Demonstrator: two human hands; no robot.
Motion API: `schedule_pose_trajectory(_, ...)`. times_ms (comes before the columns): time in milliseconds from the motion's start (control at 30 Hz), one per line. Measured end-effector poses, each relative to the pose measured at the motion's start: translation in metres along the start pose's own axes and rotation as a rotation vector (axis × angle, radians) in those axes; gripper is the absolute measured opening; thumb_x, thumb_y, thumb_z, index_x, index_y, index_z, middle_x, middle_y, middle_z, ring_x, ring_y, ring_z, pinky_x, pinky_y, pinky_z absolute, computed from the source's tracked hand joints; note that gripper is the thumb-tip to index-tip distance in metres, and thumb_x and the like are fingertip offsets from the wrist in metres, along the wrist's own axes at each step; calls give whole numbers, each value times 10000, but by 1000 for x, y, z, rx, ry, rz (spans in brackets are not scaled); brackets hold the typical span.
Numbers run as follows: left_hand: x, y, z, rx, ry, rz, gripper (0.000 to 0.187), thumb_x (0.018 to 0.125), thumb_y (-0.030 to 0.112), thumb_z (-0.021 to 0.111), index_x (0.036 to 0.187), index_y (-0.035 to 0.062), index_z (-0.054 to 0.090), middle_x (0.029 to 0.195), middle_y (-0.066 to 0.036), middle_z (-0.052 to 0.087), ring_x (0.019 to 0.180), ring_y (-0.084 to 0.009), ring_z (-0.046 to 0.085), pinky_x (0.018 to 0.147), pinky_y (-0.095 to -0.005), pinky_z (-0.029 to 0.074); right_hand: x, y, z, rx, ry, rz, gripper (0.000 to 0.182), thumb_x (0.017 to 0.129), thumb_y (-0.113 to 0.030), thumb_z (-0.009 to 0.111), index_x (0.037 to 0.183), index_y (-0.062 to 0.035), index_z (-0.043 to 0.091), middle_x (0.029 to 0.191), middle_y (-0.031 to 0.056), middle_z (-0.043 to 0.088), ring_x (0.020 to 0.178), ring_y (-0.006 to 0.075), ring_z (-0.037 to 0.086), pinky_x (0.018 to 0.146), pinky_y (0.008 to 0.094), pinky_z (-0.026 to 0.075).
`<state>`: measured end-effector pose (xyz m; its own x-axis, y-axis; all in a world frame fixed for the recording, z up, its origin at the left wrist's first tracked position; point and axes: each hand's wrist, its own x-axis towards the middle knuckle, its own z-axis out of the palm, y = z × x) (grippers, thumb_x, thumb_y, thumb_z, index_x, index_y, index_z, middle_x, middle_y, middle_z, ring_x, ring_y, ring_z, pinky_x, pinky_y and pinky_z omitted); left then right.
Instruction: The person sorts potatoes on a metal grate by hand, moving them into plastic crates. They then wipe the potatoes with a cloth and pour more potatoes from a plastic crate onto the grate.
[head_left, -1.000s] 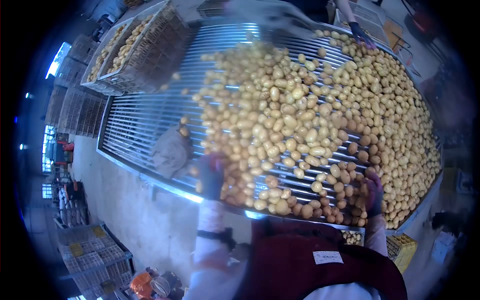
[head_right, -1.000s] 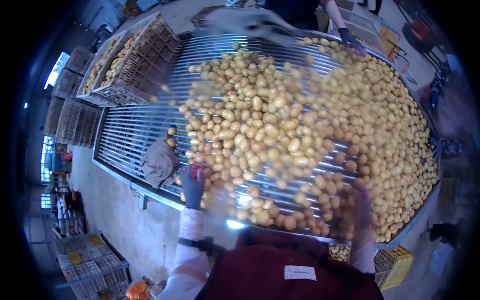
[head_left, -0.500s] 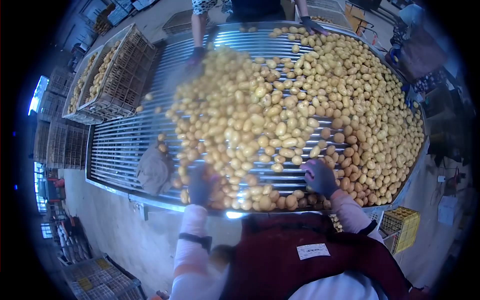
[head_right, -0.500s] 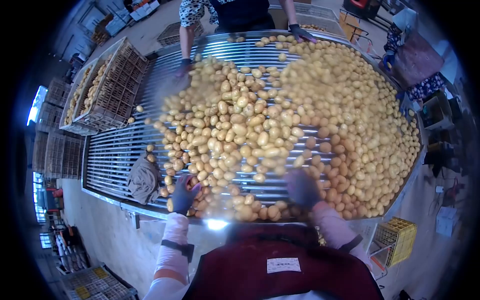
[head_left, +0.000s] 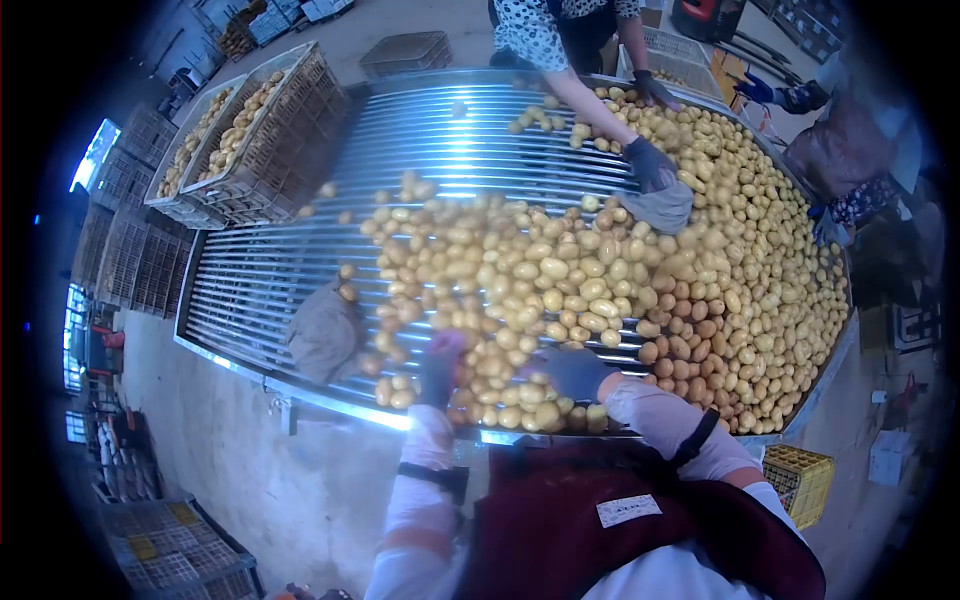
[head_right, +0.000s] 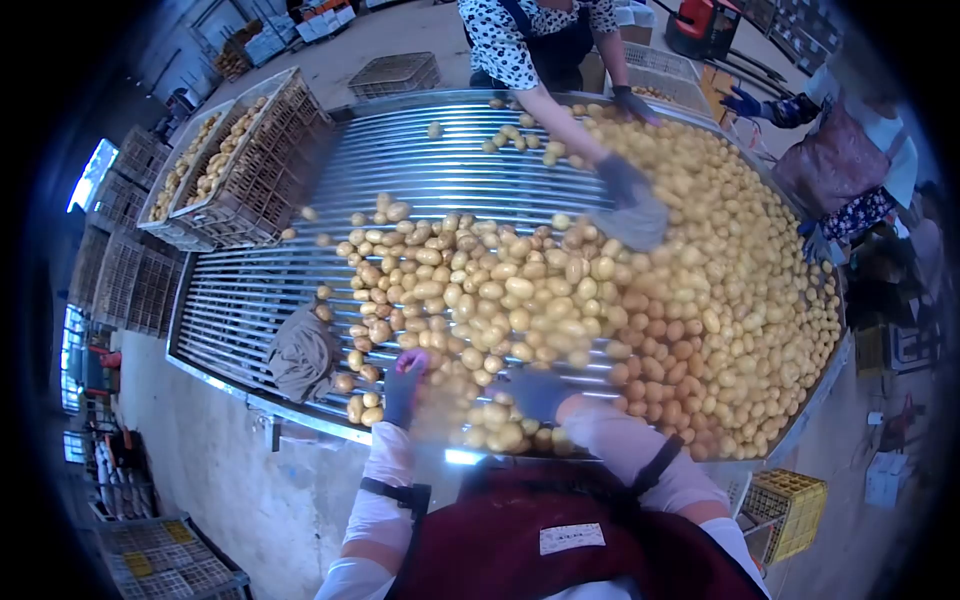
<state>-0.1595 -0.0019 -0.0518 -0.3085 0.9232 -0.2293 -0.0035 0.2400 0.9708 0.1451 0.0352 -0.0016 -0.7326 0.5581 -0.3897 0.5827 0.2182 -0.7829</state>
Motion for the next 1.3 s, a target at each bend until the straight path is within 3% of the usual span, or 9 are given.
schedule_pose_trajectory(233, -10, 75, 33, 905, -278, -37, 335, 845, 280, 773, 1046, 25, 690, 788, -11, 629, 734, -82, 582, 632, -264, 478, -103, -2, -26, 1283, 68, 113, 648, 960, -121, 582, 1548, -90, 310, 1333, 85, 552, 1186, 189, 568, 897, 295, 514)
schedule_pose_trajectory(400, 20, 22, 27, 386, -259, 480, 375, 1009, 400, 569, 912, 49, 656, 703, -5, 586, 566, -78, 499, 498, -266, 419, -162, 28, -6, 989, 552, -490, 766, 833, 179, 585, 1513, -89, 355, 1460, 103, 471, 1256, 281, 567, 999, 394, 522)
schedule_pose_trajectory(567, -39, 128, 148, -522, -794, -516, 482, 1043, 512, 440, 1107, 64, 606, 873, -54, 641, 664, -106, 556, 519, -222, 447, -192, 46, 24, 1685, 573, -618, 736, 837, 131, 644, 1491, -83, 382, 1496, 105, 444, 1320, 321, 528, 1030, 443, 507)
schedule_pose_trajectory(767, -161, 160, 296, -317, -1514, -400, 558, 1036, 529, 438, 1363, 83, 509, 1213, -111, 634, 1089, -227, 623, 928, -342, 537, -268, 21, 83, 876, 1361, -407, 748, 828, 28, 736, 1484, -71, 389, 1471, 79, 494, 1337, 221, 504, 1063, 389, 470)
schedule_pose_trajectory(867, -188, 82, 350, -265, -1471, -1003, 538, 1050, 488, 433, 1371, 59, 483, 1185, -104, 632, 1022, -204, 627, 715, -262, 519, -322, 12, 140, 1154, 1550, -161, 649, 870, -11, 712, 1449, -68, 422, 1316, 63, 565, 1189, 196, 565, 936, 379, 528)
schedule_pose_trajectory(967, -231, 31, 375, -198, -1733, -1372, 503, 1052, 455, 452, 1370, 66, 487, 1216, -105, 625, 1081, -238, 629, 720, -274, 525, -361, 4, 215, 1913, 1616, -709, 461, 1005, -274, 560, 1420, -105, 453, 1199, 99, 581, 1044, 234, 591, 760, 366, 559)
schedule_pose_trajectory(1100, -351, 27, 377, 166, -2180, -1058, 523, 1043, 434, 494, 1420, 77, 432, 1327, -140, 576, 1188, -307, 607, 905, -368, 568, -392, -44, 319, 2084, 1989, -775, 453, 996, -274, 567, 1408, -109, 475, 1207, 107, 613, 1036, 258, 631, 796, 374, 588)
schedule_pose_trajectory(1167, -398, 30, 369, 391, -2165, -1233, 551, 1047, 405, 501, 1462, 60, 392, 1393, -151, 530, 1244, -306, 571, 1026, -401, 514, -385, -37, 384, 1478, 2394, 340, 465, 922, -356, 649, 1290, -92, 545, 1147, 70, 633, 1004, 256, 639, 831, 399, 553)
schedule_pose_trajectory(1300, -430, 41, 360, 458, -1858, -1174, 574, 1045, 380, 517, 1491, 48, 375, 1428, -156, 489, 1299, -281, 519, 1060, -391, 475, -391, -24, 502, 1815, 2850, 371, 544, 932, -439, 610, 1343, -99, 505, 1261, 116, 582, 1112, 282, 601, 872, 422, 536)
